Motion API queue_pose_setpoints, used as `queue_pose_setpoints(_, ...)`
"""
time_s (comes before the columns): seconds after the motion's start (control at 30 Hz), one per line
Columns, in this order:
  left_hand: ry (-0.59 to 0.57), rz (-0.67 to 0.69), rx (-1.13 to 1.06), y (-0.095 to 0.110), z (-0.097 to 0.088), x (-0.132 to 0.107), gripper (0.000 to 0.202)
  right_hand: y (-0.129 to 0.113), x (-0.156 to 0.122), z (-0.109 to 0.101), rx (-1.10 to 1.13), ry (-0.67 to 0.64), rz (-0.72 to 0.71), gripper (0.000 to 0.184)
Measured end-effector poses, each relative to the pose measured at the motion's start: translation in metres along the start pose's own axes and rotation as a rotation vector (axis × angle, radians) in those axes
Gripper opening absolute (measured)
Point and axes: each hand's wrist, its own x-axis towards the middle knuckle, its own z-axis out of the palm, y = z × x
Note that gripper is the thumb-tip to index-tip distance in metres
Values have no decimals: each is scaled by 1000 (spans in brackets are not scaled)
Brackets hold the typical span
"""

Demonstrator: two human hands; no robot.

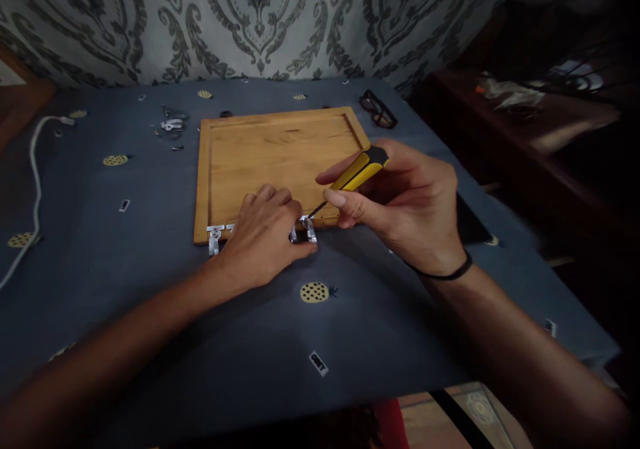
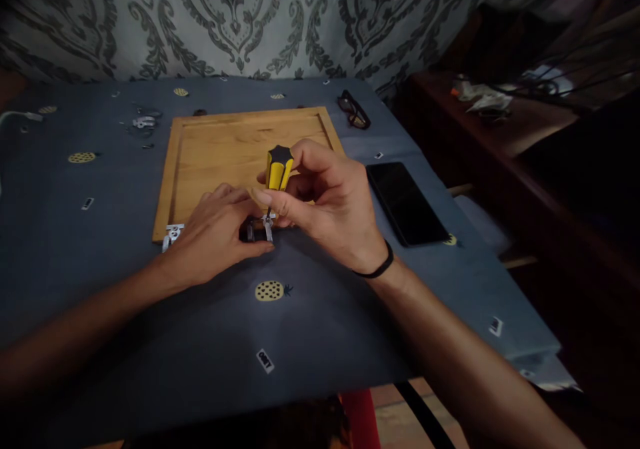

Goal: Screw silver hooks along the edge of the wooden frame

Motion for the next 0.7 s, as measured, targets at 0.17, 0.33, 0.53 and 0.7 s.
queue_pose_setpoints(0.17, 0, 3, 22, 0, 0, 0, 28, 0, -1, 2, 29, 18, -5, 33)
queue_pose_setpoints(0.33, 32, 8, 33, -2, 2, -1, 27, -2, -2, 0, -9, -20, -1, 28)
queue_pose_setpoints(0.53, 9, 1, 13, 0, 0, 0, 25, 0, -1, 0, 10, 43, -25, 34)
queue_pose_setpoints(0.7, 15, 0, 27, -1, 1, 0, 28, -4, 1, -5, 26, -29, 19, 37)
